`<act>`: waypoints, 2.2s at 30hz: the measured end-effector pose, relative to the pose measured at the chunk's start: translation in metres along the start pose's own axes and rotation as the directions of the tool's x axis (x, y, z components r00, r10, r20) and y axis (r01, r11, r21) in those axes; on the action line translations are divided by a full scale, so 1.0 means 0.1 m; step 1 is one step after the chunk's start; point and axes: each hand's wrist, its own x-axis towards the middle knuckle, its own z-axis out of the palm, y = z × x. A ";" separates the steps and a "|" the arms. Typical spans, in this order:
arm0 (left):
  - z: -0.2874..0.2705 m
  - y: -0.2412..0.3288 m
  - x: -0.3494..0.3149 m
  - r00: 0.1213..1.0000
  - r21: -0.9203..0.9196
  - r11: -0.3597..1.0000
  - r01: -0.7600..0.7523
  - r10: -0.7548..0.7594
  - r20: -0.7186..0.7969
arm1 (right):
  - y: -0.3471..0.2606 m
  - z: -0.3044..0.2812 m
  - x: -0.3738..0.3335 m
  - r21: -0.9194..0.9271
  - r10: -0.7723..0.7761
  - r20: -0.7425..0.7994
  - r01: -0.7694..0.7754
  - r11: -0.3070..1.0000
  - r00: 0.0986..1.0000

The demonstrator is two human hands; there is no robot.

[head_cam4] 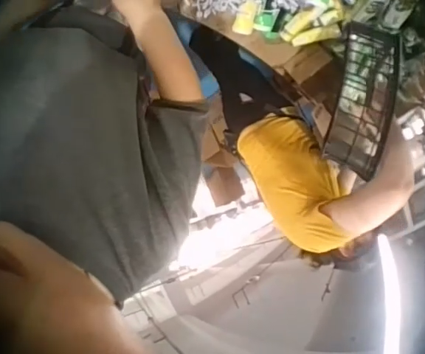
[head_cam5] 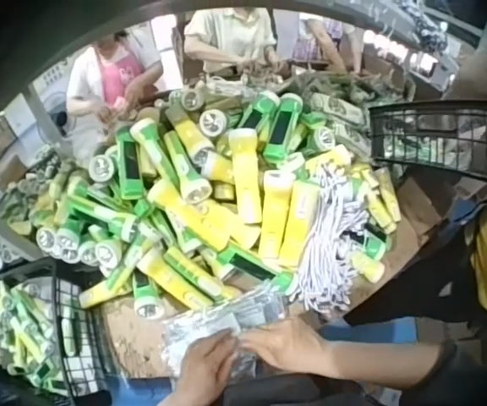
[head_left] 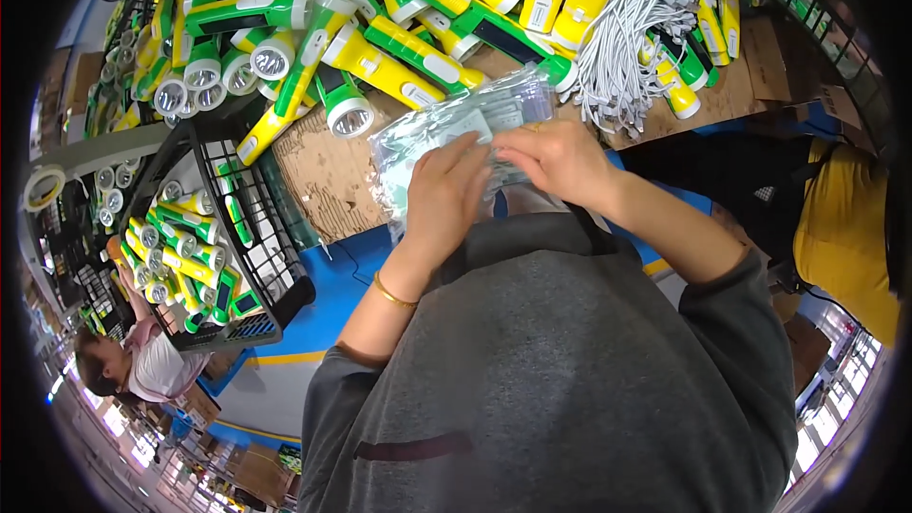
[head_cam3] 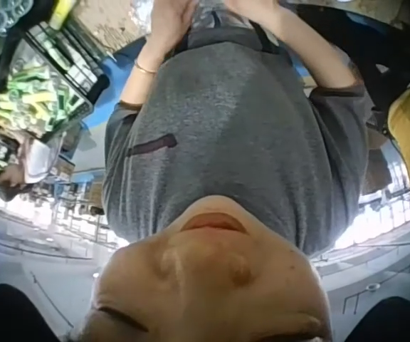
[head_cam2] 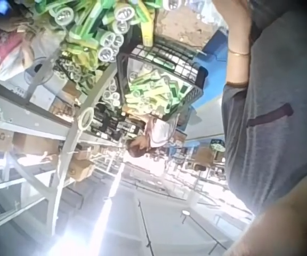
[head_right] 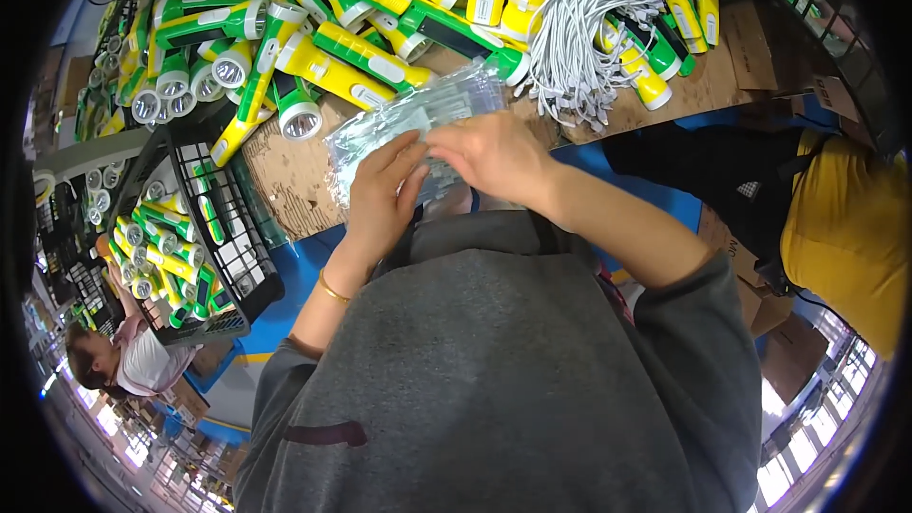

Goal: Packaging rechargeable flashlights and power cables into plastic bags for shipment.

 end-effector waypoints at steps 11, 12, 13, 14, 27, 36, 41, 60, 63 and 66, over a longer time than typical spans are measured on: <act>-0.03 -0.10 0.06 0.874 -0.593 0.656 0.467 -0.446 0.194 | -0.16 0.13 0.08 0.242 0.211 -0.068 -0.189 0.952 0.975; -0.01 -0.06 0.06 0.889 -0.561 0.709 0.426 -0.443 0.115 | -0.15 0.12 0.09 0.242 0.216 -0.070 -0.193 0.951 0.974; 0.01 -0.09 0.06 0.885 -0.652 0.621 0.436 -0.429 0.182 | -0.14 0.11 0.10 0.391 0.327 -0.003 -0.300 0.870 0.945; 0.00 -0.14 0.06 0.883 -0.651 0.619 0.439 -0.430 0.187 | -0.13 0.11 0.09 0.521 0.423 0.082 -0.401 0.754 0.902; -0.10 0.00 -0.05 0.966 -0.466 0.852 0.238 -0.259 0.021 | -0.25 0.11 0.17 0.556 0.468 0.219 -0.503 0.661 0.856; -0.26 -0.37 -0.45 0.925 0.190 0.918 0.348 -0.303 -0.228 | -0.04 -0.16 -0.13 0.607 0.287 0.158 -0.322 0.727 0.945; -0.47 -0.53 -0.75 0.793 0.172 0.827 0.535 -0.422 -0.440 | 0.13 -0.24 0.04 0.041 0.514 0.613 -0.674 0.737 0.600; -0.42 -0.17 -0.13 0.804 0.322 0.829 0.457 -0.540 0.248 | -0.52 -0.04 0.91 0.543 0.165 0.210 -0.255 0.800 0.964; -0.38 -0.26 -0.22 0.903 0.043 0.940 0.339 -0.338 0.265 | -0.60 0.54 0.59 0.373 -0.071 0.075 0.038 0.927 0.995; -0.39 -0.39 -0.26 0.949 -0.395 0.877 0.274 -0.181 0.257 | -0.64 0.44 0.34 0.252 -0.174 0.002 0.168 0.953 0.985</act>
